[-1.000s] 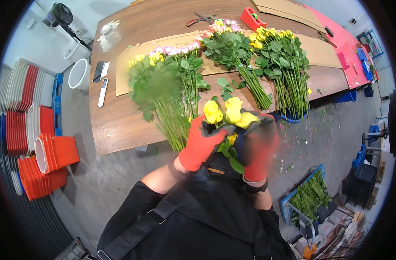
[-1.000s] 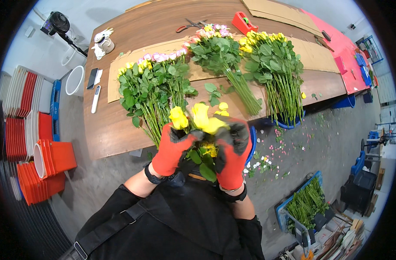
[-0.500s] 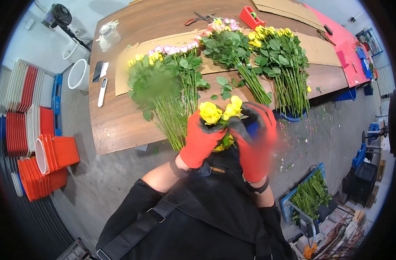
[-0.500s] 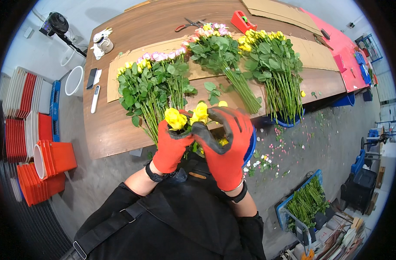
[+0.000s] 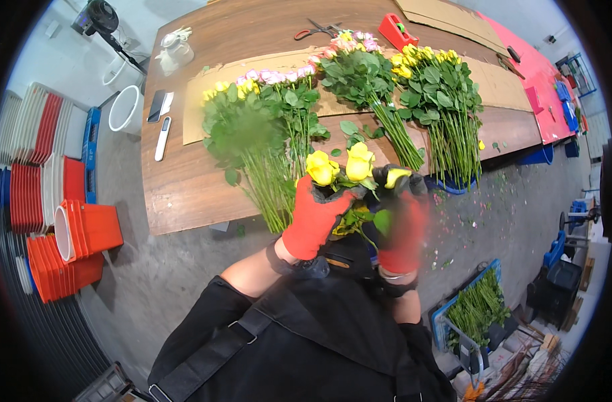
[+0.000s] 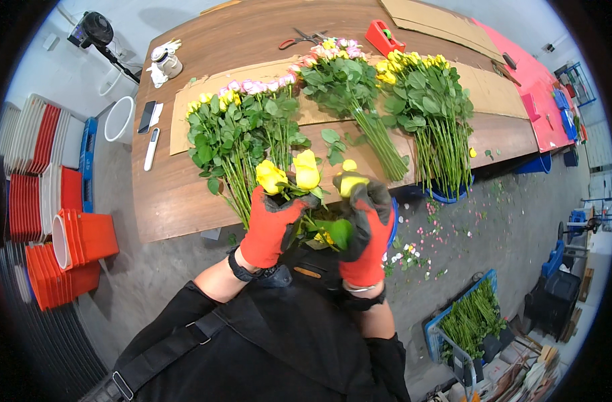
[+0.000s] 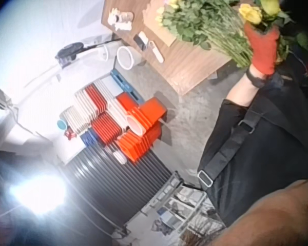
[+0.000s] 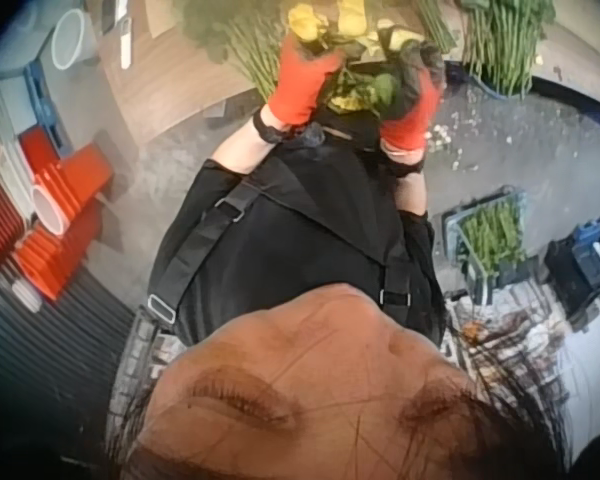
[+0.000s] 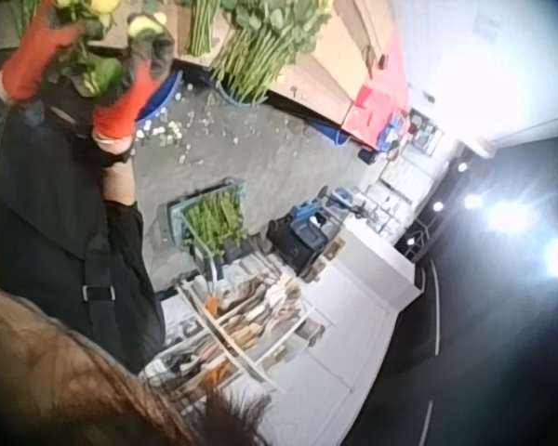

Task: The person is sorting and cleaning stems of yellow roses on a work table.

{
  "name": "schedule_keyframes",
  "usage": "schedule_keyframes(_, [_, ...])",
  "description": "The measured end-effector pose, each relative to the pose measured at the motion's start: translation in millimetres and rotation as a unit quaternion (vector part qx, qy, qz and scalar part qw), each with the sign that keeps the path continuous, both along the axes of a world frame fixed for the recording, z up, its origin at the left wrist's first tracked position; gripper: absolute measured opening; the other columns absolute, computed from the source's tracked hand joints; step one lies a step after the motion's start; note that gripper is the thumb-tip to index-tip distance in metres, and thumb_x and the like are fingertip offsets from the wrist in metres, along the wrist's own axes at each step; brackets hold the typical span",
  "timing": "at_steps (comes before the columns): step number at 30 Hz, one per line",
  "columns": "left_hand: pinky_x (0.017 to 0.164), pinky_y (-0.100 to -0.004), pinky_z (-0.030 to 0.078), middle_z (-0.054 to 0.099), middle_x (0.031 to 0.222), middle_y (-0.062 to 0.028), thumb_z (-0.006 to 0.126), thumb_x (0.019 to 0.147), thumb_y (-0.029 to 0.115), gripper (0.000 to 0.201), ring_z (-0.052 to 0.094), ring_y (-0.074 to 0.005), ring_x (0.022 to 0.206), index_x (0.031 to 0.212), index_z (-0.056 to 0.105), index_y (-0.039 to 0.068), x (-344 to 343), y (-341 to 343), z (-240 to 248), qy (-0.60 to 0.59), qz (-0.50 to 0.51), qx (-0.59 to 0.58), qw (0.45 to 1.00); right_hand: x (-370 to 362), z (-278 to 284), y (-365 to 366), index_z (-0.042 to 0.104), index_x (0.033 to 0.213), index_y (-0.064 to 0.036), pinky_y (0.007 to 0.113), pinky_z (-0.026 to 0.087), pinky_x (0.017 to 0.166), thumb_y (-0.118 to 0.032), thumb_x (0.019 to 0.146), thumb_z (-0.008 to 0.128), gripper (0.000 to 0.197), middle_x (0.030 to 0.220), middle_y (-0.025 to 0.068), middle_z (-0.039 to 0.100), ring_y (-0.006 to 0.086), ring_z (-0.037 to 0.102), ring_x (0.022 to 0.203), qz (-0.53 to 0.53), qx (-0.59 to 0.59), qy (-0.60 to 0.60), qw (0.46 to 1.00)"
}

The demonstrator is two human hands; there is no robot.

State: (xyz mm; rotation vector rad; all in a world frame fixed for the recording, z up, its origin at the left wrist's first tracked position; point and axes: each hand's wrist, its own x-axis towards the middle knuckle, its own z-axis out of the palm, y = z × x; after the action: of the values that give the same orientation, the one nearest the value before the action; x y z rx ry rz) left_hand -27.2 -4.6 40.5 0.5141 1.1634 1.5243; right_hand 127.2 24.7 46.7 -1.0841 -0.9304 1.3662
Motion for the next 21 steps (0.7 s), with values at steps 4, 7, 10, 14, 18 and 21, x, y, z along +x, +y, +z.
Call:
schedule_keyframes(4, [0.088,-0.0342,0.056,0.071,0.107,-0.0064,0.080,0.078,-0.001,0.042,0.069,-0.0168,0.097,0.117,0.064,0.001,-4.7,4.4,-9.3,0.019,-0.017,0.076,0.997,16.7,7.5,5.8,0.067,0.120,0.0007,0.031,0.049,0.098,0.005,0.087,0.064,0.034,0.116,0.0092,0.071,0.0182,0.065,0.106,-0.053,0.108,-0.224,0.967])
schedule_keyframes(7, [0.089,-0.0336,0.055,0.070,0.109,-0.0055,0.078,0.077,-0.003,0.044,0.068,-0.0160,0.098,0.118,0.064,0.002,-6.7,6.1,-16.4,0.072,-0.062,0.098,0.991,6.7,38.8,2.4,0.069,0.119,-0.0018,0.033,0.049,0.097,0.002,0.086,0.071,0.034,0.114,0.0093,0.071,0.0202,0.065,0.107,-0.030,0.143,-0.284,0.948])
schedule_keyframes(10, [0.090,-0.0324,0.053,0.068,0.112,-0.0050,0.078,0.076,-0.004,0.050,0.066,-0.0155,0.099,0.122,0.062,0.003,-1.1,4.3,-14.4,0.190,-0.094,0.099,0.972,-12.3,45.4,0.9,0.070,0.114,-0.0026,0.035,0.051,0.092,0.000,0.080,0.080,0.035,0.112,0.0107,0.070,0.0244,0.066,0.104,-0.018,0.232,-0.348,0.908])
schedule_keyframes(14, [0.092,-0.0331,0.053,0.068,0.115,-0.0049,0.080,0.076,-0.002,0.055,0.066,-0.0157,0.104,0.127,0.059,0.004,2.7,2.3,-15.6,0.103,-0.045,0.057,0.992,-24.7,39.3,-5.4,0.069,0.107,-0.0019,0.038,0.051,0.091,0.000,0.073,0.086,0.038,0.111,0.0128,0.070,0.0311,0.066,0.103,-0.070,0.223,-0.290,0.928])
schedule_keyframes(18, [0.093,-0.0340,0.054,0.069,0.116,-0.0065,0.079,0.080,-0.002,0.051,0.067,-0.0170,0.105,0.127,0.060,0.003,-3.7,2.3,-26.9,0.062,-0.040,0.075,0.994,-25.0,27.1,-11.0,0.067,0.112,0.0001,0.036,0.051,0.096,0.005,0.076,0.080,0.039,0.116,0.0126,0.070,0.0245,0.066,0.106,-0.058,0.167,-0.191,0.966])
schedule_keyframes(21, [0.092,-0.0356,0.056,0.070,0.114,-0.0080,0.074,0.091,0.003,0.040,0.069,-0.0179,0.101,0.127,0.059,0.001,-13.3,7.4,0.2,-0.040,-0.062,-0.014,0.997,-16.2,13.8,-6.2,0.066,0.114,0.0030,0.033,0.050,0.097,-0.004,0.086,0.067,0.030,0.114,0.0116,0.071,0.0199,0.066,0.103,-0.043,0.094,-0.070,0.992])
